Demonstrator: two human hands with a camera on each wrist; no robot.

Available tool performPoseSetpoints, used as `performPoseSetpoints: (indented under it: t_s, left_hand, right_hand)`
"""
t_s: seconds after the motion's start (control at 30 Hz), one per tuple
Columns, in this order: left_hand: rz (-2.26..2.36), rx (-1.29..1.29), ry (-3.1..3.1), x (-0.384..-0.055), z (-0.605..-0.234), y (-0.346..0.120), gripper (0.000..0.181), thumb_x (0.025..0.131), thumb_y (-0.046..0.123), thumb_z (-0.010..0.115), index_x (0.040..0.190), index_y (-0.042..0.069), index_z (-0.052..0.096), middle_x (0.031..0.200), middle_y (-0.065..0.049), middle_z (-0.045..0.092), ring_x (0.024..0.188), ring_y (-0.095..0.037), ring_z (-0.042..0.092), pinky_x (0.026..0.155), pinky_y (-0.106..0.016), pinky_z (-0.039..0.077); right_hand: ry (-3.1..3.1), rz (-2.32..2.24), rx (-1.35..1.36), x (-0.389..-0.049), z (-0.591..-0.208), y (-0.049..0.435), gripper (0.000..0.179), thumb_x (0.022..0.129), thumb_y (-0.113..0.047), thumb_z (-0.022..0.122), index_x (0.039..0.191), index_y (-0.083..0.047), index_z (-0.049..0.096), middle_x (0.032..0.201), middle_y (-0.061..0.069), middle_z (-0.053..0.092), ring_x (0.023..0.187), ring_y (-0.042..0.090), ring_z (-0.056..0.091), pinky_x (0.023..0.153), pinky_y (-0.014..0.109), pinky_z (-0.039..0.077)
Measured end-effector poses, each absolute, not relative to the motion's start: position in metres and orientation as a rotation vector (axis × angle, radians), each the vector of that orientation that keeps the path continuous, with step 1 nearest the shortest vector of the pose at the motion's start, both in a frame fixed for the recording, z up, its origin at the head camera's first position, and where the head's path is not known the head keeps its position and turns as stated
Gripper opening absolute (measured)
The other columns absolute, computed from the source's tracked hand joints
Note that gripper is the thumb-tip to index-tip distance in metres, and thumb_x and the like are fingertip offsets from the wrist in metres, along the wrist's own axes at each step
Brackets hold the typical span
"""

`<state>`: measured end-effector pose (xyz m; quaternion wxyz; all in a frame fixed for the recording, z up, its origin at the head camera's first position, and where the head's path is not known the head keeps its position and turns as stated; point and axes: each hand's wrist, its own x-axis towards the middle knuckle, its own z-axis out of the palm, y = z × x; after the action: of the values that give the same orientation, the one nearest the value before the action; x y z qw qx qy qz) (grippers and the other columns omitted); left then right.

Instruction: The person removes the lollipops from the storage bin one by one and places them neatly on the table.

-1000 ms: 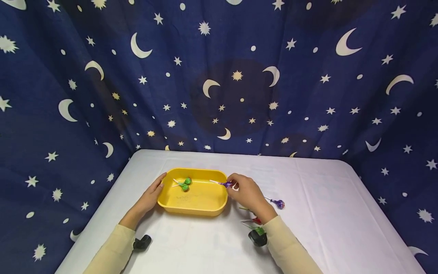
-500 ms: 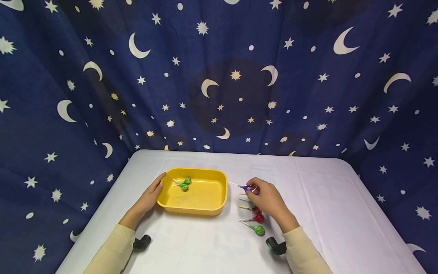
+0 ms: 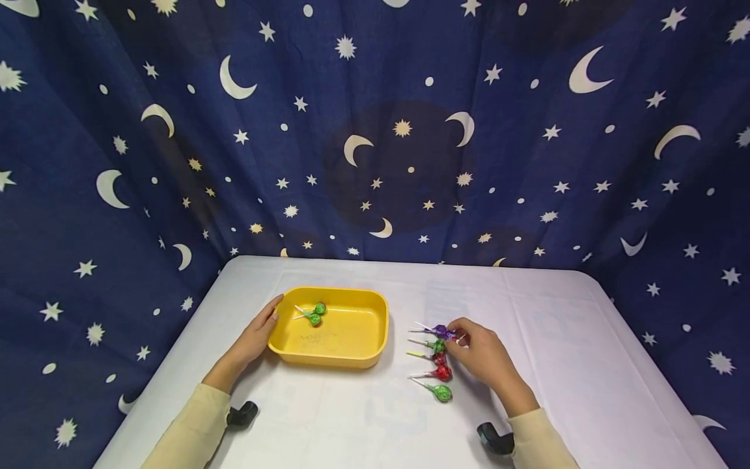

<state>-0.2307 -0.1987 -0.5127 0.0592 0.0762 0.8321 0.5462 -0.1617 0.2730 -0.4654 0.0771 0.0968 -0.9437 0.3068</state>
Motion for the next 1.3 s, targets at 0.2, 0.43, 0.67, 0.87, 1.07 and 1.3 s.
performPoseSetpoints:
  t_s: [0.2, 0.43, 0.67, 0.87, 1.07, 1.3]
  left_hand:
    - [1.649, 0.222, 2.525, -0.23, -0.512, -0.199, 0.052, 0.112, 0.016, 0.034, 0.163, 0.016, 0.024, 0.167, -0.015, 0.021, 0.153, -0.035, 0.014, 0.123, -0.055, 0.009]
    - [1.643, 0.232, 2.532, -0.23, -0.512, -0.198, 0.052, 0.112, 0.015, 0.034, 0.163, 0.014, 0.024, 0.167, -0.015, 0.021, 0.153, -0.035, 0.014, 0.123, -0.055, 0.01]
    - [1.631, 0.247, 2.542, -0.231, -0.512, -0.199, 0.052, 0.112, 0.015, 0.034, 0.163, 0.014, 0.023, 0.166, -0.015, 0.022, 0.153, -0.034, 0.015, 0.123, -0.055, 0.01]
    - [1.628, 0.239, 2.544, -0.232, -0.513, -0.2, 0.052, 0.112, 0.017, 0.034, 0.163, 0.016, 0.024, 0.167, -0.014, 0.022, 0.153, -0.034, 0.015, 0.123, -0.054, 0.01]
    - [1.621, 0.226, 2.536, -0.232, -0.512, -0.199, 0.052, 0.112, 0.018, 0.034, 0.163, 0.017, 0.023, 0.167, -0.014, 0.02, 0.153, -0.034, 0.014, 0.123, -0.055, 0.009]
    - [1.62, 0.229, 2.532, -0.233, -0.512, -0.198, 0.052, 0.112, 0.017, 0.034, 0.163, 0.016, 0.022, 0.167, -0.014, 0.019, 0.153, -0.034, 0.013, 0.123, -0.054, 0.009]
  right_hand:
    - [-2.854, 0.91, 0.252, -0.155, -0.473, 0.282, 0.023, 0.091, -0.015, 0.074, 0.111, -0.007, 0.069, 0.085, -0.004, 0.066, 0.077, 0.013, 0.058, 0.069, 0.038, 0.049]
    - [-2.868, 0.914, 0.224, -0.149, -0.482, 0.292, 0.022, 0.089, -0.013, 0.076, 0.109, -0.007, 0.069, 0.088, -0.004, 0.068, 0.081, 0.015, 0.062, 0.072, 0.041, 0.051]
    - [-2.901, 0.87, 0.13, -0.146, -0.49, 0.301, 0.025, 0.089, -0.016, 0.076, 0.111, -0.006, 0.07, 0.088, -0.002, 0.068, 0.079, 0.015, 0.06, 0.072, 0.042, 0.051]
    - [-2.916, 0.856, 0.08, -0.142, -0.494, 0.31, 0.025, 0.088, -0.015, 0.076, 0.11, -0.005, 0.069, 0.09, 0.0, 0.069, 0.079, 0.016, 0.06, 0.071, 0.043, 0.05]
    - [-2.921, 0.846, 0.05, -0.138, -0.498, 0.317, 0.028, 0.088, -0.013, 0.075, 0.113, -0.003, 0.068, 0.092, 0.003, 0.07, 0.079, 0.017, 0.062, 0.071, 0.043, 0.05]
    - [-2.913, 0.844, 0.041, -0.136, -0.501, 0.322, 0.028, 0.087, -0.011, 0.075, 0.112, -0.001, 0.068, 0.091, 0.004, 0.07, 0.077, 0.016, 0.061, 0.069, 0.041, 0.05]
